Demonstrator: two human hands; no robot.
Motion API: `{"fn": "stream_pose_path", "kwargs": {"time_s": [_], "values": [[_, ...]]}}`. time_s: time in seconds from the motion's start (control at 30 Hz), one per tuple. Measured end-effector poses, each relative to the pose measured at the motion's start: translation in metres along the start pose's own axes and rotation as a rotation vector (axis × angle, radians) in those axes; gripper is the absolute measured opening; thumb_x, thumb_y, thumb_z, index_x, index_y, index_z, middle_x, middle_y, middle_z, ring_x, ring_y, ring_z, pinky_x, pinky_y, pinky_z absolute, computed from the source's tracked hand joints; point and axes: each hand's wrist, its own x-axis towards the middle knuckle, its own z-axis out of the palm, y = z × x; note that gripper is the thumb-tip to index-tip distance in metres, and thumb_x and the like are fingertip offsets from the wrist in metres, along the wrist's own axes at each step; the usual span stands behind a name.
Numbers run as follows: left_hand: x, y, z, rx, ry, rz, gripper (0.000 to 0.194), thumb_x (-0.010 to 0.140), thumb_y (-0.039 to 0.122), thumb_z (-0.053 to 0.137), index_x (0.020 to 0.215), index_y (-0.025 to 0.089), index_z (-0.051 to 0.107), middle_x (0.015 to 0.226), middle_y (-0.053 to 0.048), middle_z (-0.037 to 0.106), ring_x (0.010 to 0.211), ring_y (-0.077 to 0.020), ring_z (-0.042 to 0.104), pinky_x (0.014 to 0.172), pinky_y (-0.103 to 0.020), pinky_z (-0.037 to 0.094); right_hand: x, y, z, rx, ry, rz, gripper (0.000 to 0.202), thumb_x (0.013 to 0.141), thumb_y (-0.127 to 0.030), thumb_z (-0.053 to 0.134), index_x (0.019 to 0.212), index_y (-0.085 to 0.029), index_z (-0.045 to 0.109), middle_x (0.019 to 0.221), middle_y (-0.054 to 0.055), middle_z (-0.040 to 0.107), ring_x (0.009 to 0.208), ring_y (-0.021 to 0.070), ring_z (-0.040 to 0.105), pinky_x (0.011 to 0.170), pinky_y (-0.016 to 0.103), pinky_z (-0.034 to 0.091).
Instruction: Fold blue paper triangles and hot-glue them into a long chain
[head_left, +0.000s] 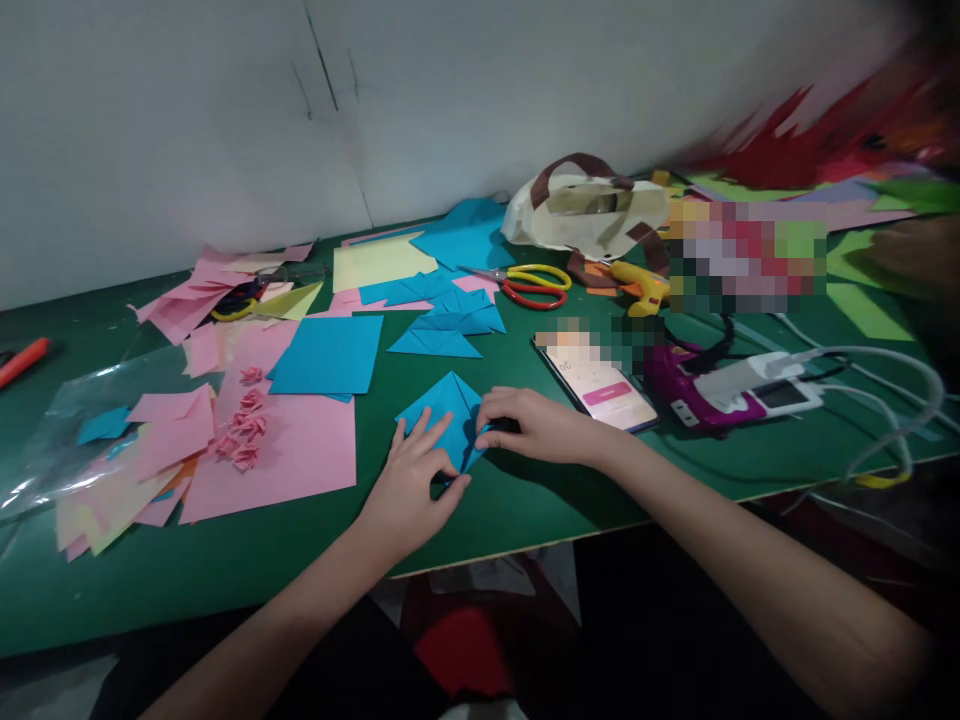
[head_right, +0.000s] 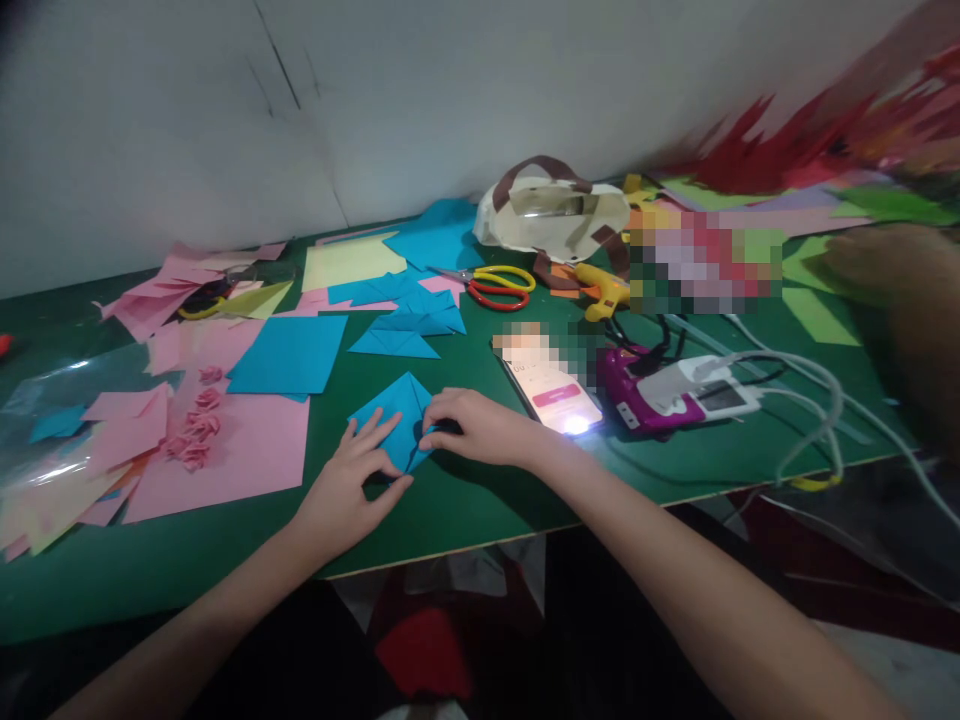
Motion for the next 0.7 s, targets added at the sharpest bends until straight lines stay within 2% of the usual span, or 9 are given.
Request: {"fn": "stream_pose_path", "kwargs": {"time_s": [0.13,0.3,0.43,0.5,0.6,0.7], "values": [[0.0009,-0.0015,0.0034,-0.015,0.051,0.004,0.014,0.081,0.022,0.056,0.068,0.018,0.057,0.135,-0.012,0.049,0.131,-0.0290,0.034,0.105,-0.059,0.024,-0.0017,0.0003,-0.0060,0.042,-0.041,0.013,0.017,0.080,-0.033,0.062,0.079,-0.017,0.063,0.077,0.003,0.060,0.079,0.0155,0.053,0.072,0.028,0.041],[-0.0011,-0.0017,0.0050,-0.004,0.054,0.058,0.011,0.083,0.021,0.055,0.072,0.019,0.059,0.131,-0.011,0.053,0.128,-0.0265,0.040,0.105,-0.060,0.022,-0.0046,-0.0016,-0.0094,0.105,-0.088,-0.031,0.021,0.079,-0.030,0.065,0.098,-0.022,0.068,0.094,0.004,0.057,0.089,0.0143,0.056,0.084,0.030,0.043],[-0.0016,-0.0021,0.0045,0.002,0.059,0.085,0.017,0.084,0.019,0.052,0.069,0.019,0.060,0.129,-0.011,0.055,0.125,-0.0259,0.044,0.105,-0.061,0.021,-0.0046,-0.0034,-0.0060,0.096,-0.054,-0.040,0.012,0.079,-0.028,0.064,0.085,-0.020,0.071,0.096,0.005,0.057,0.091,0.0148,0.057,0.086,0.031,0.043],[-0.0015,-0.0020,0.0022,0.002,0.026,0.109,0.017,0.084,0.017,0.051,0.070,0.019,0.061,0.129,-0.010,0.055,0.125,-0.0259,0.044,0.105,-0.062,0.020,-0.0043,-0.0042,-0.0053,0.108,-0.040,-0.030,0.010,0.077,-0.026,0.065,0.079,-0.018,0.071,0.098,0.006,0.057,0.092,0.0152,0.057,0.085,0.030,0.043],[-0.0013,-0.0010,-0.0018,-0.007,-0.047,0.139,0.017,0.081,0.014,0.050,0.071,0.020,0.063,0.132,-0.007,0.052,0.128,-0.0266,0.040,0.105,-0.062,0.020,-0.0039,-0.0053,-0.0066,0.109,-0.047,0.003,0.010,0.076,-0.026,0.067,0.076,-0.017,0.070,0.094,0.006,0.059,0.088,0.0150,0.059,0.081,0.029,0.044],[-0.0014,0.0001,-0.0018,-0.011,-0.031,0.114,0.019,0.079,0.012,0.050,0.067,0.020,0.062,0.131,-0.007,0.053,0.128,-0.0263,0.040,0.105,-0.061,0.021,-0.0042,-0.0059,-0.0083,0.100,-0.057,0.008,0.010,0.076,-0.026,0.067,0.077,-0.017,0.070,0.091,0.005,0.060,0.086,0.0148,0.059,0.078,0.028,0.044]]}}
